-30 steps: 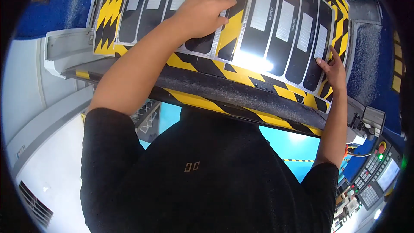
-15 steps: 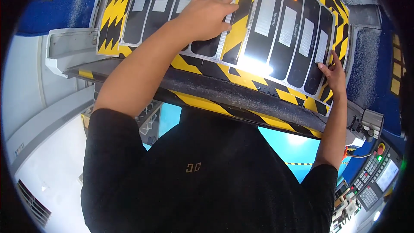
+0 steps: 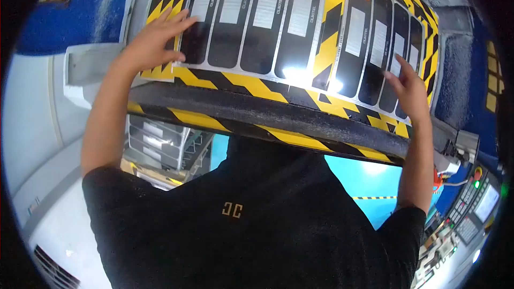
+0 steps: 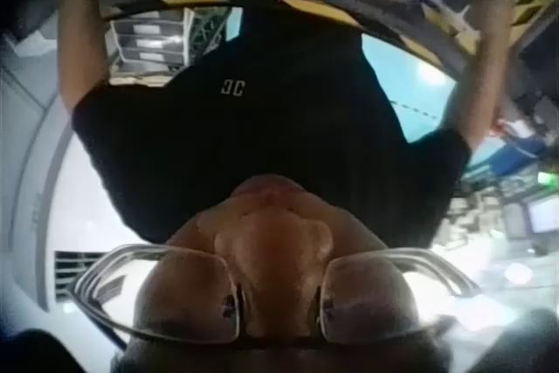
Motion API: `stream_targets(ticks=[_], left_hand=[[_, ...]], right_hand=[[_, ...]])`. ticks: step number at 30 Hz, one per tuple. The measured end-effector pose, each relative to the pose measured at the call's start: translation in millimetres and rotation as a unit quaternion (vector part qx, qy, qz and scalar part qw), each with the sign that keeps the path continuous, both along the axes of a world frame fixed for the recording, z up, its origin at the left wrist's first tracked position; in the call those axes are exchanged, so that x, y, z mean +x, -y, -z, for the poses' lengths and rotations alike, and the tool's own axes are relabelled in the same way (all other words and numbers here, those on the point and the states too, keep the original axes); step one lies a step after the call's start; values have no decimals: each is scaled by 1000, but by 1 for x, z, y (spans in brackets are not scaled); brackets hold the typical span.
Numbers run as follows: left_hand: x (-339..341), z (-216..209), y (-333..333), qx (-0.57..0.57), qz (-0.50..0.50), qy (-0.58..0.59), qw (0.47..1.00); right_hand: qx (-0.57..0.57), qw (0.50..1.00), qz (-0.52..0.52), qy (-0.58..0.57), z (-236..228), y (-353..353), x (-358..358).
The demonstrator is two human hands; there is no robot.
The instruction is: The person uses an air duster on a machine bed, removes a tray of panels, and places a new tray onto the bed. After walking to another machine, they use the air duster on the bed, stack finished panels on a table, and place a new panel onto the bed.
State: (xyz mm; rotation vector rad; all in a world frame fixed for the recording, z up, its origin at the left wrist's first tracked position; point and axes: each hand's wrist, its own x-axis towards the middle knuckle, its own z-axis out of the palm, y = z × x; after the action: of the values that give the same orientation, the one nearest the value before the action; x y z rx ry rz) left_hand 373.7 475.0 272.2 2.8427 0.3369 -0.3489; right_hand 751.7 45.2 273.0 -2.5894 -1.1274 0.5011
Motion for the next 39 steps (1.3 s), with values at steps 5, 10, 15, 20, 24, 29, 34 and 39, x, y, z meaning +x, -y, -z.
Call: stream_targets(ticks=[5,10,15,20,24,29,34,39], left_hand=[[-12,12,-21,17,46,-39,998],[-18,22,-31,12,68,-63,996],[-17,19,-27,46,46,-101,993],[-15,18,-25,48,35,-115,992],[-15,19,-25,52,34,-120,991],[-14,19,-23,50,26,-123,991],[-14,19,-22,51,20,-117,992],[-13,19,-23,52,21,-122,991]], right_hand=[[-15,997,-15,-68,-2,-84,-68],[-59,998,-21,-24,28,-136,-96],[-121,992,23,-35,37,-152,-107],[-152,988,11,-14,36,-155,-112],[-169,986,11,-7,39,-155,-110],[-158,987,15,-2,39,-155,-112],[-159,987,23,0,39,-157,-112],[-152,988,22,-8,39,-156,-111]])
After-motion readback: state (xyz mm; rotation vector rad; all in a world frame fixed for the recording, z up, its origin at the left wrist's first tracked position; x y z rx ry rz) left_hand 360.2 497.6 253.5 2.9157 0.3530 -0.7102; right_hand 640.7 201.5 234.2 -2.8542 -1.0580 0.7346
